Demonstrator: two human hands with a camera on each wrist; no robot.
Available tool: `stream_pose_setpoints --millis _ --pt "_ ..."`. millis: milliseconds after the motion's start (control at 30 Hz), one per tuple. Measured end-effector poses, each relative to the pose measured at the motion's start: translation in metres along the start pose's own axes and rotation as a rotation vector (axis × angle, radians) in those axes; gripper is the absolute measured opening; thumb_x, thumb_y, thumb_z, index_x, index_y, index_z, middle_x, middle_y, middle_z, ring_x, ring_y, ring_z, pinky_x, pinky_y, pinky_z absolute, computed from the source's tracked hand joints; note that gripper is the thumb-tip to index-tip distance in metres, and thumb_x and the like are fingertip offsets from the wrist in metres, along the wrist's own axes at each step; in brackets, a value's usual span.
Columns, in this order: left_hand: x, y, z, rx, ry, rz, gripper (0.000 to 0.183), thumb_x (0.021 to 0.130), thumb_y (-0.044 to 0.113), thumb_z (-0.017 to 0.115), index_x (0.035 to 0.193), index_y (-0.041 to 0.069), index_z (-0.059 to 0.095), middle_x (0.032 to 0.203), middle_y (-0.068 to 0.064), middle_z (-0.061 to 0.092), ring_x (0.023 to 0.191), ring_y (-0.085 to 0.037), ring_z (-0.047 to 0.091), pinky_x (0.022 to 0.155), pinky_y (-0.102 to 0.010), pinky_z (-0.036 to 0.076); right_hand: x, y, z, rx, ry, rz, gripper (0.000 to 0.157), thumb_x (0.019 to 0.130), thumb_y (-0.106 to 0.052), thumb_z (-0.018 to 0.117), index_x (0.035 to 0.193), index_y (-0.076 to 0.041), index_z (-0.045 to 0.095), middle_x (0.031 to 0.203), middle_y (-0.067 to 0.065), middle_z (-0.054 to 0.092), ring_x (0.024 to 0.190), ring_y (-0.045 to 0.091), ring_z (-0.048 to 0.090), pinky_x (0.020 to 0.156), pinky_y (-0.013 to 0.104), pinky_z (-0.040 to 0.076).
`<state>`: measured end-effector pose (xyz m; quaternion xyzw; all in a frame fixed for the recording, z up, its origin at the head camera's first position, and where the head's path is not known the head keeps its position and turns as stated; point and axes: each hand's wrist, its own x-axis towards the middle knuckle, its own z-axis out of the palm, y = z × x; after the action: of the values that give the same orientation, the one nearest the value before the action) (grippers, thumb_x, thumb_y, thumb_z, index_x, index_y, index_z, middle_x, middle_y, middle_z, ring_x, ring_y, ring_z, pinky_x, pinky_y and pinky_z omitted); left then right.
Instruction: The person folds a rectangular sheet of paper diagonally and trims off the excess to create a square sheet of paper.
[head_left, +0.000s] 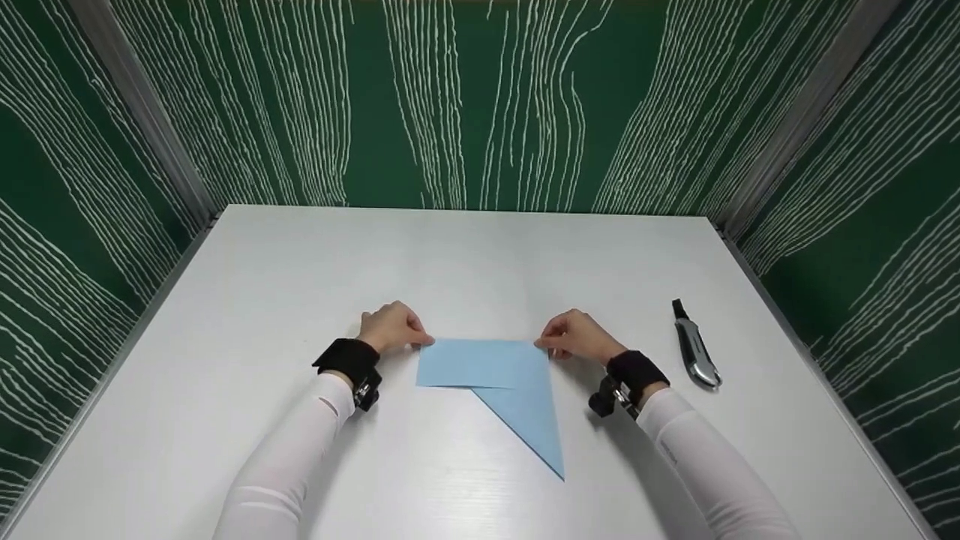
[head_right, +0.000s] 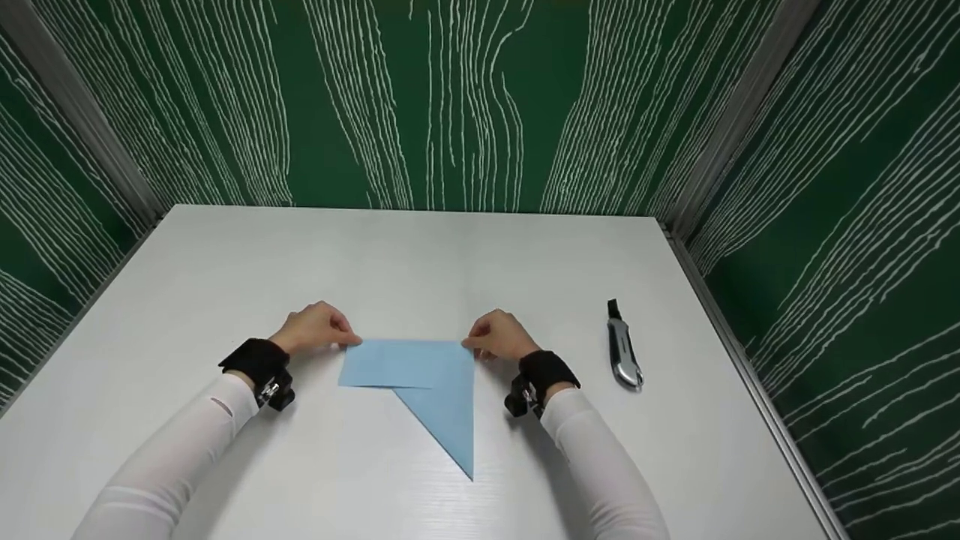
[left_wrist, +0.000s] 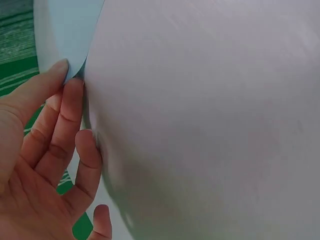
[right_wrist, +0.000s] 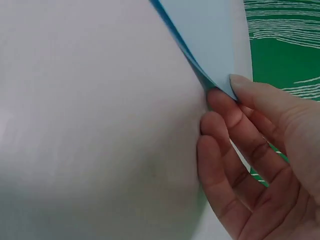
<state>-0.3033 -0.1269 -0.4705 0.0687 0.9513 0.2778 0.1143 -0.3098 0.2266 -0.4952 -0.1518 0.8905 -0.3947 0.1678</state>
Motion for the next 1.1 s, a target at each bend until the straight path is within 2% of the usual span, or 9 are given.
stream_pose_setpoints --millis 200,333,433,567,667,800,900,1100 --pt "-0.002 0.006 0.003 0.061 0.035 -0.015 0.023 0.085 0.033 0.083 0.077 0.012 0.076 0.077 -0.005 0.075 0.090 -0.027 0.066 0.117 -0.065 0.027 -0.003 -0.002 0.007 -0.074 0.036 -0.018 0.013 0.097 -0.015 0.071 0.092 -0.003 0.073 0.081 0.006 0.070 0.061 0.007 0.058 0.057 0.020 0.049" --pt "-0.005 0.008 0.008 0.088 0.078 0.008 0.025 0.086 0.031 0.083 0.087 0.011 0.068 0.086 -0.005 0.070 0.088 -0.026 0.063 0.105 -0.056 0.037 -0.006 -0.004 0.014 -0.156 0.095 -0.021 0.007 0.096 -0.014 0.072 0.093 -0.007 0.071 0.086 0.005 0.068 0.066 0.010 0.057 0.058 0.021 0.047" --pt "-0.007 0.009 0.016 0.102 0.113 0.085 0.024 0.089 0.024 0.081 0.101 0.011 0.065 0.095 -0.008 0.067 0.091 -0.027 0.061 0.093 -0.049 0.041 -0.009 -0.008 0.021 -0.263 0.158 -0.073 0.004 0.094 -0.013 0.073 0.095 -0.008 0.074 0.090 0.006 0.068 0.075 0.013 0.061 0.063 0.025 0.050" --pt "-0.010 0.010 0.028 0.134 0.127 0.246 0.024 0.095 0.009 0.071 0.118 0.011 0.064 0.108 -0.011 0.065 0.103 -0.029 0.061 0.092 -0.047 0.047 -0.011 -0.015 0.032 -0.407 0.224 -0.187 0.009 0.091 -0.004 0.073 0.099 -0.007 0.077 0.094 0.008 0.069 0.087 0.020 0.068 0.075 0.035 0.058" --pt "-0.012 0.010 0.036 0.229 0.121 0.378 0.033 0.098 0.000 0.064 0.128 0.012 0.065 0.117 -0.010 0.064 0.109 -0.029 0.063 0.095 -0.045 0.052 -0.011 -0.020 0.039 -0.473 0.224 -0.258 0.018 0.090 0.004 0.071 0.104 -0.005 0.078 0.099 0.010 0.071 0.094 0.025 0.070 0.081 0.038 0.060" --pt "-0.013 0.013 0.042 0.414 0.106 0.535 0.038 0.101 0.001 0.060 0.135 0.015 0.067 0.121 -0.009 0.064 0.108 -0.026 0.064 0.092 -0.039 0.056 -0.011 -0.026 0.045 -0.541 0.201 -0.328 0.027 0.091 0.009 0.067 0.111 -0.004 0.078 0.102 0.012 0.071 0.099 0.027 0.069 0.083 0.039 0.061" --pt "-0.013 0.016 0.044 0.535 0.080 0.603 0.040 0.101 0.004 0.060 0.138 0.018 0.066 0.122 -0.008 0.065 0.108 -0.024 0.064 0.093 -0.036 0.057 -0.012 -0.030 0.047 -0.588 0.190 -0.352 0.028 0.091 0.010 0.066 0.112 -0.003 0.079 0.103 0.012 0.070 0.098 0.027 0.069 0.084 0.039 0.061" --pt "-0.014 0.023 0.046 0.701 0.083 0.641 0.043 0.101 0.006 0.059 0.141 0.021 0.064 0.123 -0.006 0.064 0.109 -0.021 0.063 0.094 -0.033 0.057 -0.013 -0.037 0.047 -0.698 0.162 -0.363 0.029 0.090 0.008 0.071 0.115 -0.003 0.078 0.107 0.014 0.070 0.098 0.028 0.070 0.085 0.038 0.062"
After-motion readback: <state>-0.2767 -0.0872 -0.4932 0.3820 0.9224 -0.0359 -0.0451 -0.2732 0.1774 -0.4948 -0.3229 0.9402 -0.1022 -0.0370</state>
